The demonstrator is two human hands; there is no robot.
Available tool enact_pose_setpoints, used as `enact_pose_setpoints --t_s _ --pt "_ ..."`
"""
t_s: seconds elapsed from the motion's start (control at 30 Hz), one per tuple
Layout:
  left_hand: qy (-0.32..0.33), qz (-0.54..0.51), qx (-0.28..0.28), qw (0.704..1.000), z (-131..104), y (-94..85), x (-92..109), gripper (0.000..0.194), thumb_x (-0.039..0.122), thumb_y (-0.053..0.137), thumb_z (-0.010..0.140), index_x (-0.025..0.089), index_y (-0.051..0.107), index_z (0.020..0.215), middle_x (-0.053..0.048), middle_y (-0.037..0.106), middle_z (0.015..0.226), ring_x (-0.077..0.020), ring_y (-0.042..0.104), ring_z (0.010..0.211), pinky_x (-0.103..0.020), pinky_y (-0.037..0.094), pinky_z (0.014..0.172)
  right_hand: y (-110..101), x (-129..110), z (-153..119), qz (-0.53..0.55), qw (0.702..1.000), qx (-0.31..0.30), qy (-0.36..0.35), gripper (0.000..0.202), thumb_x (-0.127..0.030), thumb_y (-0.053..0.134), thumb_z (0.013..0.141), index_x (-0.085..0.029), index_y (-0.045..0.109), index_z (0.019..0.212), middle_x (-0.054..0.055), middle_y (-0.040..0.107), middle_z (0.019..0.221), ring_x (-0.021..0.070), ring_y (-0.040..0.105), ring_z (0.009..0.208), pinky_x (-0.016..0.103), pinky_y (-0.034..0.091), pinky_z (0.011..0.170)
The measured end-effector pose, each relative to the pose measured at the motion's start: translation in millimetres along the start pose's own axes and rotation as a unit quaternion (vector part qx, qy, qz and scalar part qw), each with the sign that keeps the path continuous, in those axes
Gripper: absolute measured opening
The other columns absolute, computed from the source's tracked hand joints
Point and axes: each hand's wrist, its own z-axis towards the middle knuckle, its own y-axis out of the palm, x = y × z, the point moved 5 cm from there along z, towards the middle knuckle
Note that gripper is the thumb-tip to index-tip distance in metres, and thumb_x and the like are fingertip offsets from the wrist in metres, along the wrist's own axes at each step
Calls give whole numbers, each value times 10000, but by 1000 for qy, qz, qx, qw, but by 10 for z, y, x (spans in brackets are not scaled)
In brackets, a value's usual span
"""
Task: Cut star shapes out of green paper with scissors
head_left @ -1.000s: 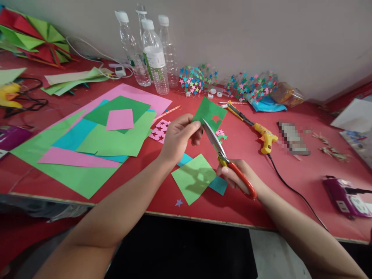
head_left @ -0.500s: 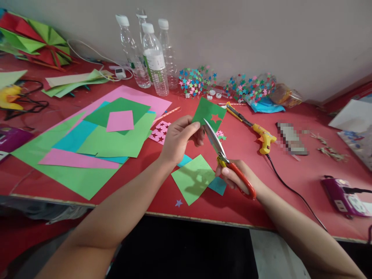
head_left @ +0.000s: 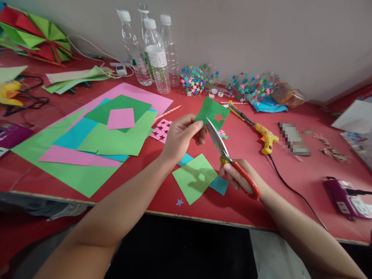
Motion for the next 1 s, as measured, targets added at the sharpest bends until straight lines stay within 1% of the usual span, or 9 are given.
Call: enact_pose_setpoints --t_s 0.17,0.4,0.53,0.73,0.87,1.0 --pt "0 -5 -14 1000 27 -25 22 161 261 574 832 179 608 698 11 631 592 -66 561 446 -185 462 431 -17 -4 -8 -10 1000 11 16 615 -763 476 788 -163 573 697 -49 408 406 95 378 367 243 316 415" --pt "-37 -19 -12 999 21 -17 6 138 248 576 814 178 606 699 11 630 587 -66 554 437 -189 462 430 -22 -10 4 -20 999 22 27 527 -687 516 796 -175 554 674 -49 411 420 93 385 380 233 317 412" --pt "-20 -11 -5 1000 25 -27 11 150 255 575 822 187 589 688 23 604 575 -62 544 444 -180 448 424 -27 -17 6 -22 999 15 29 512 -675 524 790 -180 537 663 -50 405 429 91 383 384 232 309 408" --pt "18 70 -9 997 52 -87 78 151 249 588 808 187 594 671 21 578 551 -69 530 448 -186 435 419 -39 -33 -4 -11 999 11 50 496 -665 551 773 -186 508 652 -52 406 432 87 375 378 233 298 406" --pt "15 72 -14 997 68 -111 81 151 249 592 804 191 598 664 15 585 547 -71 532 437 -190 427 410 -41 -28 -4 -12 999 13 48 477 -647 553 777 -190 506 647 -52 407 426 87 372 372 234 296 402" --pt "-4 61 -22 998 82 -124 71 152 254 613 794 185 602 659 17 586 532 -67 523 414 -188 426 402 -50 1 2 -30 998 13 46 465 -632 545 786 -191 508 641 -51 407 418 90 378 366 232 298 397"
